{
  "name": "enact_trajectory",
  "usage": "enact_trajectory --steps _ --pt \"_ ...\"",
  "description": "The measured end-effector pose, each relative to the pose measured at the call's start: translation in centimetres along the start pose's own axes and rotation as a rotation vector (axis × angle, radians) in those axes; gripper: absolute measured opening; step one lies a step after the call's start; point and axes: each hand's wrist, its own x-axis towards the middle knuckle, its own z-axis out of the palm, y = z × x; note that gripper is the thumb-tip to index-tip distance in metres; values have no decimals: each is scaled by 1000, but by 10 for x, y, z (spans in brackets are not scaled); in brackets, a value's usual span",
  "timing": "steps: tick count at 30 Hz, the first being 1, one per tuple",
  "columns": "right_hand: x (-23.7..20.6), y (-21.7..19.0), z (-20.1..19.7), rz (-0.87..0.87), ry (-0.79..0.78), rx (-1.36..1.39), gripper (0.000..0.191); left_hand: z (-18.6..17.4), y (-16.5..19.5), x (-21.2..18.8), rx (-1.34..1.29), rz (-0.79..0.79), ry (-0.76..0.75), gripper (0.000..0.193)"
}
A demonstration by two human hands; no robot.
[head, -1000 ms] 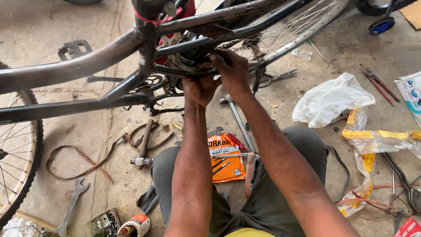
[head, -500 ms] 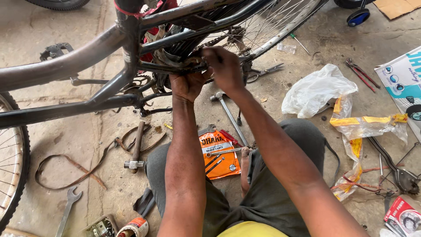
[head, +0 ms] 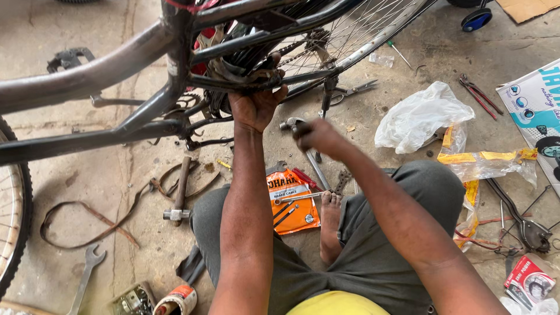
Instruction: The person is repairing a bicycle by tightening bolts and adjusting components on the frame using a wrench and hammer. The person works on the central part of the bicycle frame, focusing on the chain and gear area.
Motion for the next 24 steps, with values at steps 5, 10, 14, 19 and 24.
enact_trajectory --steps 5,10,14,19,24 --pt "-20 -41 -14 -239 -29 473 21 -2 0 0 -4 -20 19 72" --pt "-24 -61 6 -372 20 494 12 -6 -1 -1 26 -7 19 75" --pt "-12 -63 18 -604 128 452 12 -11 -1 0 23 -11 5 78" --pt "2 -74 29 -802 392 291 11 -15 1 0 104 -34 51 75" --pt "7 -91 38 -875 464 274 11 -15 3 -1 119 -64 -73 85"
